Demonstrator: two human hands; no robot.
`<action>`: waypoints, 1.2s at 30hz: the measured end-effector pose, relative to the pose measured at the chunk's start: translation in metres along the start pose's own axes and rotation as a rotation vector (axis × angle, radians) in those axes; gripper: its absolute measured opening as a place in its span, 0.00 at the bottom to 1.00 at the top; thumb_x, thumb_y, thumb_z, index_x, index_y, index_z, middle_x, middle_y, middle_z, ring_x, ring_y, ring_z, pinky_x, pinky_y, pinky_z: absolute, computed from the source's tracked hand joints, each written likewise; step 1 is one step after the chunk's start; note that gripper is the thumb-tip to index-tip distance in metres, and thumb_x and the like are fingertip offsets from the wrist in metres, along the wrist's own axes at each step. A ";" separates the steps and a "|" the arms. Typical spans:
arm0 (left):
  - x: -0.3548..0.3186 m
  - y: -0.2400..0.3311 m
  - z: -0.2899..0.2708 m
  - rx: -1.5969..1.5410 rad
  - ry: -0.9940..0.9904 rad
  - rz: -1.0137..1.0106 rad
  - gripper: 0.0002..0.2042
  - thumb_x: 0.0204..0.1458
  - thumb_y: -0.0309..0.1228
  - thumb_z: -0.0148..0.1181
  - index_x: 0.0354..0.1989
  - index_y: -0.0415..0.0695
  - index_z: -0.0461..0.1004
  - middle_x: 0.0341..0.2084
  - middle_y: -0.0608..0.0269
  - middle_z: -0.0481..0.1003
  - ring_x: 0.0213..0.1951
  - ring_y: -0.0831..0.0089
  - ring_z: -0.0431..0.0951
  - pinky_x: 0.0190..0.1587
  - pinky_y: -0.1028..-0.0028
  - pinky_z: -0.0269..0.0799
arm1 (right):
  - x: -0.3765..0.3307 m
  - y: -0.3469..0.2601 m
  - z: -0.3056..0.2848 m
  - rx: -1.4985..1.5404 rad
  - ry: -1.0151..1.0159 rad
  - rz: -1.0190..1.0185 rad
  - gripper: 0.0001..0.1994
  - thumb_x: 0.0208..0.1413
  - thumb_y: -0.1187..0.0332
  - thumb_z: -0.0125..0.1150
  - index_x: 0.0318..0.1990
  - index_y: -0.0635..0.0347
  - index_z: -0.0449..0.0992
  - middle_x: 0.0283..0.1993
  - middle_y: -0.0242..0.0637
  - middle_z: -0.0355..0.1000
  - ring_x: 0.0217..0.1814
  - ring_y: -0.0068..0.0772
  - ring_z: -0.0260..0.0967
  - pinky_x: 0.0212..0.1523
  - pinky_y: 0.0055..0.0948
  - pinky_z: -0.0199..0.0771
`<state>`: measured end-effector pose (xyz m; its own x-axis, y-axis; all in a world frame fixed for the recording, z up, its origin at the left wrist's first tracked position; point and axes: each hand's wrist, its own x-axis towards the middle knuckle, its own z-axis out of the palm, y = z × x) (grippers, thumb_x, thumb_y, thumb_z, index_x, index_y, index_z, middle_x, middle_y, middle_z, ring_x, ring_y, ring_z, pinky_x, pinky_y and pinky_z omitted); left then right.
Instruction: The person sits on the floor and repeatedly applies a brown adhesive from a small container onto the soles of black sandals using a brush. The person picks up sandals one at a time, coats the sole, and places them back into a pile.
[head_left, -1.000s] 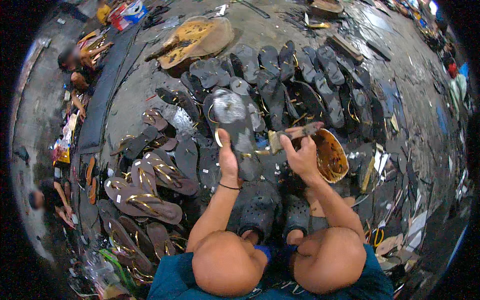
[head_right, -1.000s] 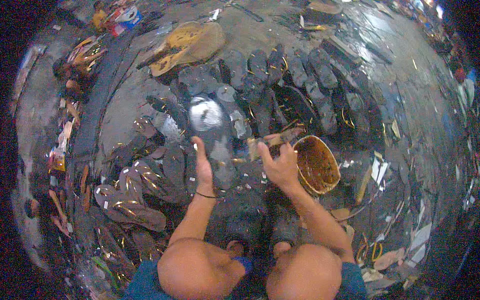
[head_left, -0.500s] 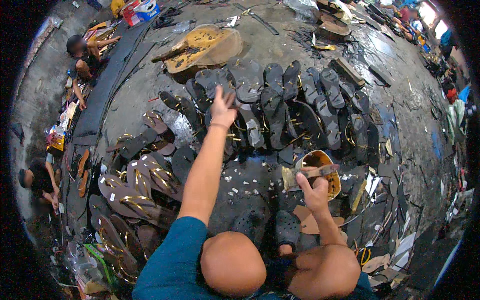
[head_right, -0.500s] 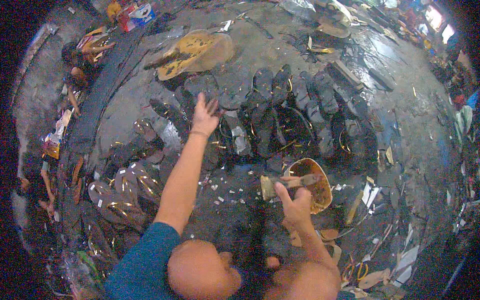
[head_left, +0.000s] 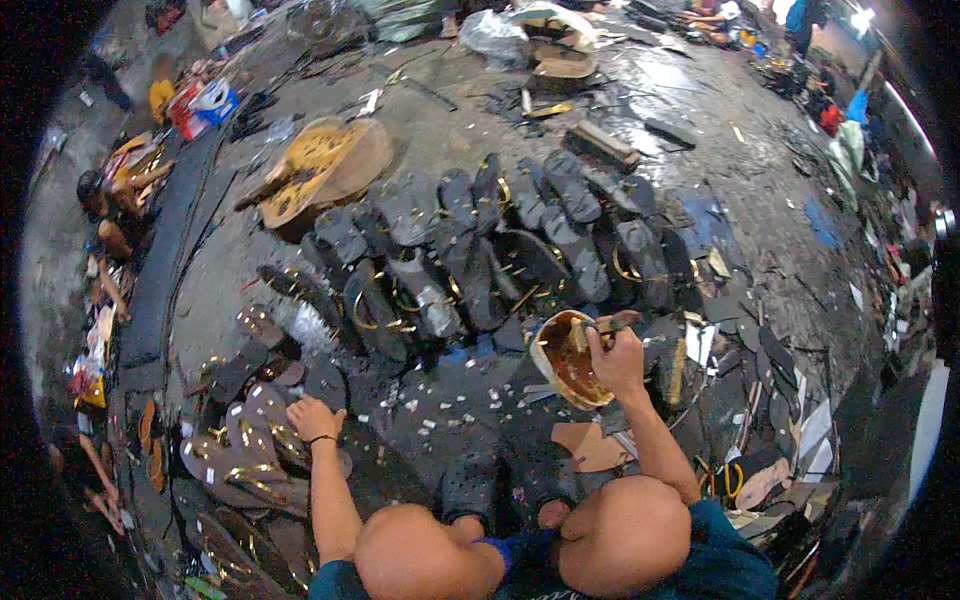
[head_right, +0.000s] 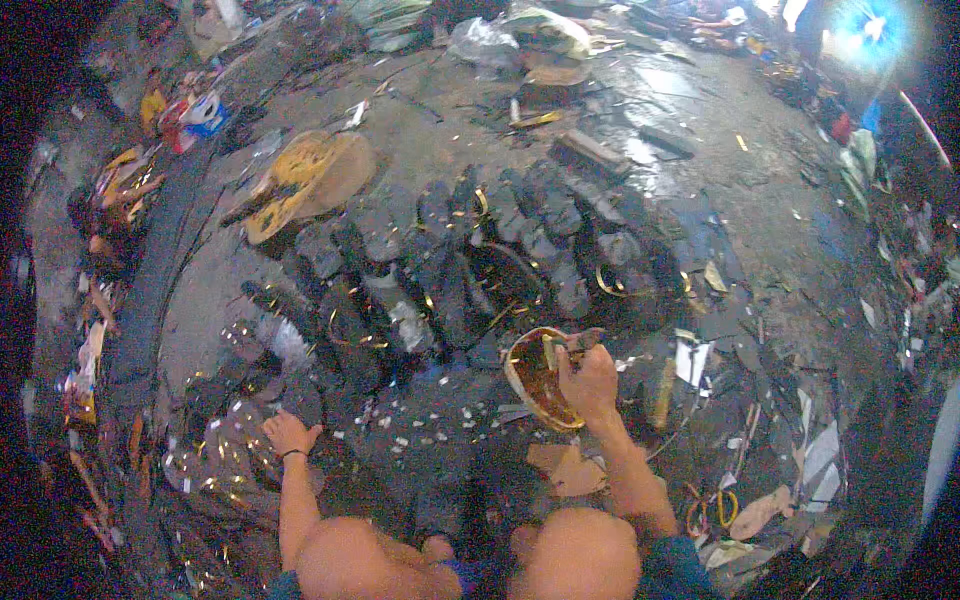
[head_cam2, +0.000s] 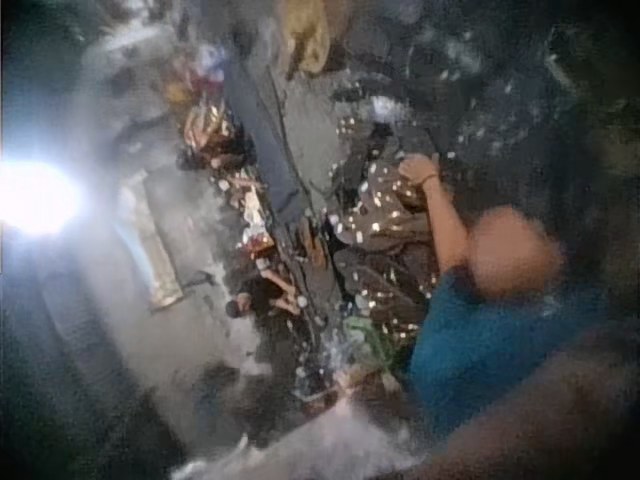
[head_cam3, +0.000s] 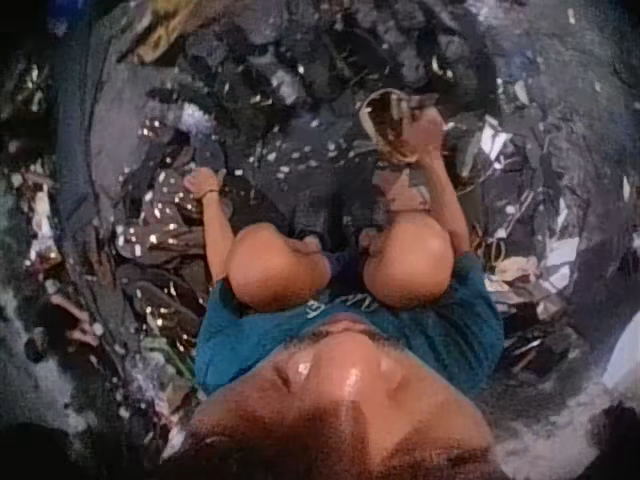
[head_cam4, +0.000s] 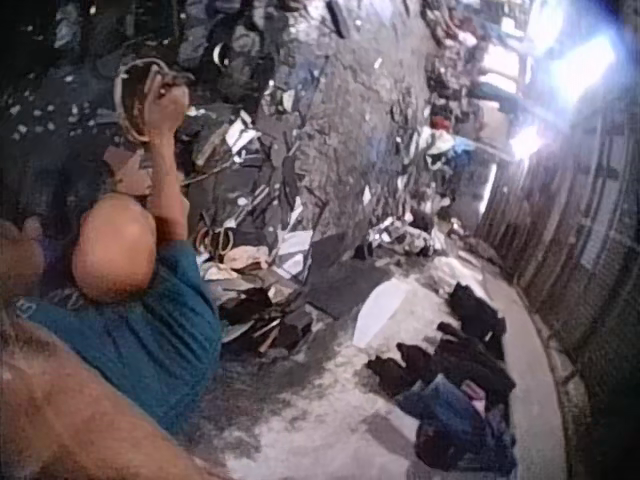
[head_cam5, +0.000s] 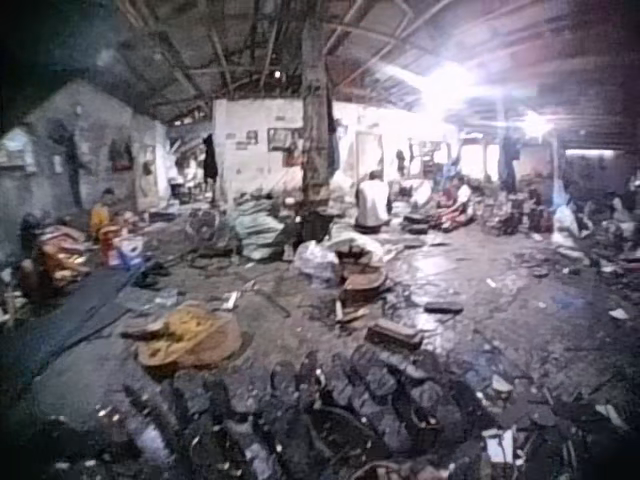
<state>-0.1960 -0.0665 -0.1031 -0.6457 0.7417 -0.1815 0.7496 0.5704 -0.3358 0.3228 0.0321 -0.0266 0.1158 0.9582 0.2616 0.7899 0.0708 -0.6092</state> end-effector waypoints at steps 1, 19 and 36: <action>0.002 -0.004 0.008 0.021 0.056 -0.009 0.48 0.37 0.57 0.70 0.60 0.31 0.62 0.56 0.46 0.68 0.62 0.53 0.63 0.68 0.56 0.46 | -0.005 -0.011 -0.016 0.130 0.049 0.067 0.21 0.54 0.53 0.60 0.42 0.64 0.73 0.36 0.54 0.73 0.39 0.55 0.73 0.41 0.49 0.72; -0.139 0.048 -0.139 -0.436 -0.057 0.668 0.23 0.56 0.40 0.55 0.49 0.30 0.65 0.50 0.38 0.67 0.54 0.40 0.66 0.56 0.50 0.59 | -0.056 0.004 -0.079 -0.236 -0.549 0.246 0.21 0.51 0.55 0.62 0.44 0.64 0.72 0.38 0.57 0.74 0.43 0.60 0.73 0.45 0.51 0.72; -0.190 0.062 -0.014 -1.125 -0.430 0.782 0.33 0.44 0.47 0.71 0.56 0.45 0.66 0.45 0.47 0.76 0.47 0.53 0.77 0.53 0.62 0.70 | -0.053 -0.040 -0.041 1.015 -0.437 0.591 0.13 0.59 0.65 0.61 0.48 0.62 0.75 0.41 0.31 0.75 0.42 0.23 0.72 0.41 0.28 0.72</action>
<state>-0.0251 -0.1669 -0.0765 0.1378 0.9430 -0.3028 0.5095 0.1947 0.8381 0.3101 -0.0325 0.0145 -0.0694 0.9142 -0.3993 -0.1570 -0.4053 -0.9006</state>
